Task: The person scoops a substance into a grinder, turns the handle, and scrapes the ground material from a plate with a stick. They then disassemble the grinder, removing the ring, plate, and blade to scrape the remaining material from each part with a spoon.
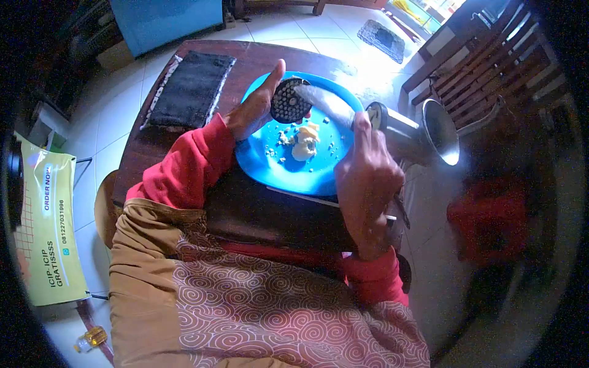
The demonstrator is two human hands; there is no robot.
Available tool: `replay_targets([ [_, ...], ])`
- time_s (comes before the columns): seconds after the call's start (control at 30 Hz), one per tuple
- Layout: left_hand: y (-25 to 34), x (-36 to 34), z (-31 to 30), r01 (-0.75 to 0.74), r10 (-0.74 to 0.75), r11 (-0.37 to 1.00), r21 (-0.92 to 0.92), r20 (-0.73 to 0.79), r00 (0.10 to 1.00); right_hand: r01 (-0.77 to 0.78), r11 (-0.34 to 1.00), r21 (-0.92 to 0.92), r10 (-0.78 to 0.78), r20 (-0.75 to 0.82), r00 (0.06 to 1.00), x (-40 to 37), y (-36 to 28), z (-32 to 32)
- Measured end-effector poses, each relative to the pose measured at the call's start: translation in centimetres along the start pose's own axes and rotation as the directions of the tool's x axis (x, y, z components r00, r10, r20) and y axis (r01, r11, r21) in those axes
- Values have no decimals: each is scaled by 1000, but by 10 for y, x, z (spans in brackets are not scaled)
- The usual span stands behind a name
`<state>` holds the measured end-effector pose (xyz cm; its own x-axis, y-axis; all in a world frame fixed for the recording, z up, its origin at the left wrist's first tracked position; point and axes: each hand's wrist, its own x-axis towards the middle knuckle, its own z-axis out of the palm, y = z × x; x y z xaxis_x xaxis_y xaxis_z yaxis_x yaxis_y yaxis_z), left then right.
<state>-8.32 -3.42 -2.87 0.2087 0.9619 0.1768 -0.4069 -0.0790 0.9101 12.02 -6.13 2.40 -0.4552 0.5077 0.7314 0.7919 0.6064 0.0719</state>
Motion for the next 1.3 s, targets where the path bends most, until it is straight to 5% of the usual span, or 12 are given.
replay_targets([
  [0.13, -1, 1, 7, -40, 37, 999, -36, -86, 996, 66, 996, -60, -65, 17, 998, 0, -7, 4],
  [0.27, 9, -1, -2, -23, 39, 984, 177, -85, 996, -10, 999, 53, 9, 18, 1000, -9, 5, -1],
  [0.3, 12, -3, -7, 4, -7, 972, 236, 13, 1000, -76, 992, 105, 76, 8, 997, -7, 7, -6],
  [0.43, 12, -6, 6, 15, 16, 943, 332, -88, 996, -60, 987, 151, 74, -89, 993, 12, 16, -10],
  [0.57, 15, -7, 2, 39, -39, 914, 403, -7, 999, 23, 999, 49, -20, -59, 998, 19, 16, -12],
  [0.67, 15, -8, 1, 27, -39, 925, 380, 24, 999, 99, 993, -70, -101, -29, 994, 21, 15, -17],
  [0.77, 5, -12, 8, -88, 171, 905, 416, -167, 971, 186, 965, -186, -185, 21, 983, 19, 27, -17],
  [0.83, 13, -10, -1, -17, 42, 919, 394, -54, 998, 257, 936, -240, -266, -7, 964, 19, 37, -14],
  [0.97, 19, -8, -1, 121, -130, 924, 363, 0, 992, 166, 964, -206, -160, 47, 986, 23, 29, -21],
  [1.2, 15, -5, -7, 58, -52, 951, 303, -28, 998, 222, 956, -189, -207, 99, 973, 19, 36, -16],
  [1.3, 20, -6, -5, 47, -47, 964, 263, -8, 999, 66, 998, 2, -66, 34, 997, 9, 32, -24],
])
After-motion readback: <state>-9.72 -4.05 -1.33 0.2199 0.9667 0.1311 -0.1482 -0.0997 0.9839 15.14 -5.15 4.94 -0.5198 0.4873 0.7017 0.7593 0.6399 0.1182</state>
